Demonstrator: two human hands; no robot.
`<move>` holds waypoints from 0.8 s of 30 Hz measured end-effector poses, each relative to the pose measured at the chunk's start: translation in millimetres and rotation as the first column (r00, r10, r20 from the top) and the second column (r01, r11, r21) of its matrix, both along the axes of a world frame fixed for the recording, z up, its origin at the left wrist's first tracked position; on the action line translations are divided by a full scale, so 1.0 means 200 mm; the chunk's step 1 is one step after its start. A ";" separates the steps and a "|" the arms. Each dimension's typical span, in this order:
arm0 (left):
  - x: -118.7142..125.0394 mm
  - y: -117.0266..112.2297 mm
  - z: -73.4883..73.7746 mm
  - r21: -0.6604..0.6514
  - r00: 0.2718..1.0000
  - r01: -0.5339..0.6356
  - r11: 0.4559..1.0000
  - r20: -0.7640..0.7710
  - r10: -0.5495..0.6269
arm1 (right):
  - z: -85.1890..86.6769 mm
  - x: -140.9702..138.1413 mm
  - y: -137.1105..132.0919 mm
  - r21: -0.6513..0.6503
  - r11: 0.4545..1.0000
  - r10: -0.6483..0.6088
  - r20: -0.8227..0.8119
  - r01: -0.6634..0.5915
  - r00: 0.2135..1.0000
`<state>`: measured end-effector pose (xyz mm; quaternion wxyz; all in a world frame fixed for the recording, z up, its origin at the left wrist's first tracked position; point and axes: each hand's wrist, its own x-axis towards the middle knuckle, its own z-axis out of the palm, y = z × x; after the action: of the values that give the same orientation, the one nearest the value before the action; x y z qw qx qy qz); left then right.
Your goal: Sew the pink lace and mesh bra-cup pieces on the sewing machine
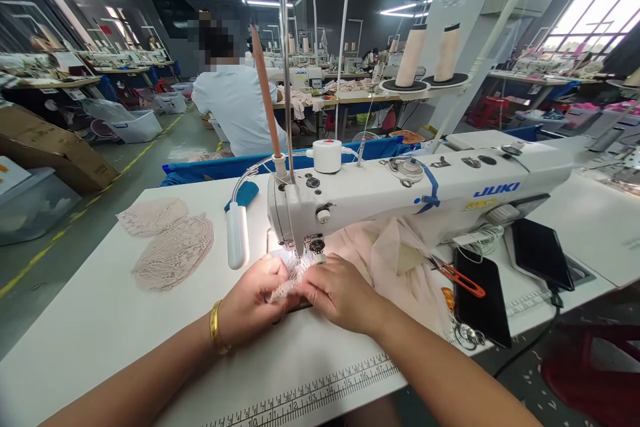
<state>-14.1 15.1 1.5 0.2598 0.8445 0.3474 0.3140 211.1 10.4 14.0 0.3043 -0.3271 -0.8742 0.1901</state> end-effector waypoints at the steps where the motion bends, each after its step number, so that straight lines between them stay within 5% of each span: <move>1: 0.00 -0.02 0.00 0.111 0.999 0.026 0.993 -0.040 -0.021 | 0.01 0.01 0.00 0.009 0.998 0.057 0.085 -0.058 0.995; 5: 0.00 -0.09 0.00 0.312 0.984 0.108 0.944 -0.167 -0.058 | 0.04 0.04 0.00 0.000 0.992 0.118 0.273 -0.123 0.955; 12: 0.00 -0.09 0.01 0.339 0.978 0.091 0.936 -0.209 -0.019 | 0.04 0.04 0.00 0.036 0.993 0.094 0.276 -0.108 0.957; 24: -0.01 0.01 -0.03 0.424 0.972 0.021 0.905 -0.219 0.081 | -0.08 0.03 0.05 0.166 0.986 -0.044 0.287 -0.004 0.957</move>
<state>-15.3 16.1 -5.3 0.0230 0.9060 0.3119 0.2853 216.1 20.3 -2.4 0.2009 -0.3340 -0.9187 0.0640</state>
